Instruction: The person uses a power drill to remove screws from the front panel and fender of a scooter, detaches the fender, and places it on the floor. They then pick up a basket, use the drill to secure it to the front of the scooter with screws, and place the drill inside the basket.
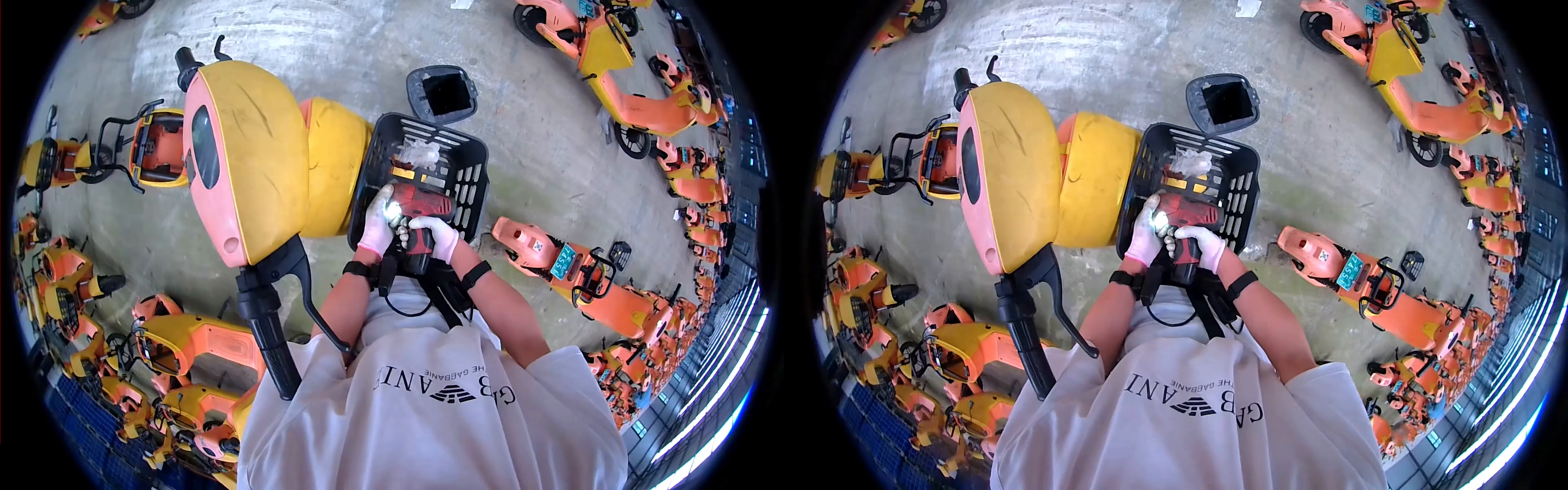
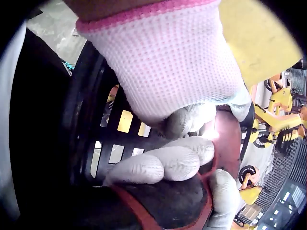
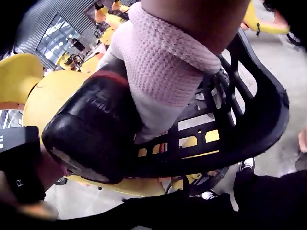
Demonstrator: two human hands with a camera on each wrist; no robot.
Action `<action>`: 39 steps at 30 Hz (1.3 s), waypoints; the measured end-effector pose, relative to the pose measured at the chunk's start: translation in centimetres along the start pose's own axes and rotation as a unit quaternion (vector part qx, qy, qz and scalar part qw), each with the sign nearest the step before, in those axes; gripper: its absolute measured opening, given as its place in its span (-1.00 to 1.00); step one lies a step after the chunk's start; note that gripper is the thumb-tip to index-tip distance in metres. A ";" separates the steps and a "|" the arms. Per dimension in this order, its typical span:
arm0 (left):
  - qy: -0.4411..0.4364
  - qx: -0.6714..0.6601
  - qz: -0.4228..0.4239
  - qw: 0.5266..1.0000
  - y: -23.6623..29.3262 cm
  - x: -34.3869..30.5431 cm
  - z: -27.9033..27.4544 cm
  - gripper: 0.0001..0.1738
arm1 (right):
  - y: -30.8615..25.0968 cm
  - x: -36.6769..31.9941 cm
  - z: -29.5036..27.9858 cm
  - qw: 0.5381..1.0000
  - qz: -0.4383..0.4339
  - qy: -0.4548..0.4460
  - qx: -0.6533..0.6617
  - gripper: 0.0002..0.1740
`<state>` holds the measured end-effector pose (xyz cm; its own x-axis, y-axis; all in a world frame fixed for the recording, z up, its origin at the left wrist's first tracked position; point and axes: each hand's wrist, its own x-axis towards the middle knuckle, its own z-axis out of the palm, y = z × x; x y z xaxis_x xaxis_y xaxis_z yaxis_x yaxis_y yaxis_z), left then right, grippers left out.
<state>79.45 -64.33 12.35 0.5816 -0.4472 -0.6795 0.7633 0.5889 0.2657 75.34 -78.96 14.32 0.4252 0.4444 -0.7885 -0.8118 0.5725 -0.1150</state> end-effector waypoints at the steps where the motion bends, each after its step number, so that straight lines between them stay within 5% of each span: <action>1: 0.020 0.002 0.013 1.000 0.2 -0.3 0.6 -0.54 | 0.1 0.0 -0.1 1.000 0.003 -0.011 0.011 -0.74; 9: 0.021 -0.004 0.019 1.000 -0.6 1.3 -1.0 -0.48 | -0.3 0.1 0.2 0.998 0.002 0.048 -0.043 -0.80; 21: 0.044 -0.003 -0.053 0.998 -0.3 0.5 -1.0 -0.48 | 0.2 1.1 -1.0 1.000 0.015 0.003 -0.017 -0.82; 24: 0.023 0.014 0.023 0.999 0.1 -0.3 0.5 -0.48 | 0.1 1.0 -0.9 1.000 0.004 0.004 -0.027 -0.79; 31: -0.010 0.030 -0.012 0.999 -0.3 0.6 -1.2 -0.42 | 0.2 0.3 0.1 1.000 -0.012 0.002 -0.026 -0.81; 39: 0.097 0.050 0.007 0.994 0.0 1.0 0.0 -0.47 | -0.5 0.9 0.3 0.998 -0.020 -0.041 0.054 -0.75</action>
<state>80.06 -64.77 11.71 0.5338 -0.2953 -0.7924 0.7859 0.5191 0.3360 76.20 -78.63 13.82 0.4914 0.4725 -0.7316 -0.7480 0.6592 -0.0767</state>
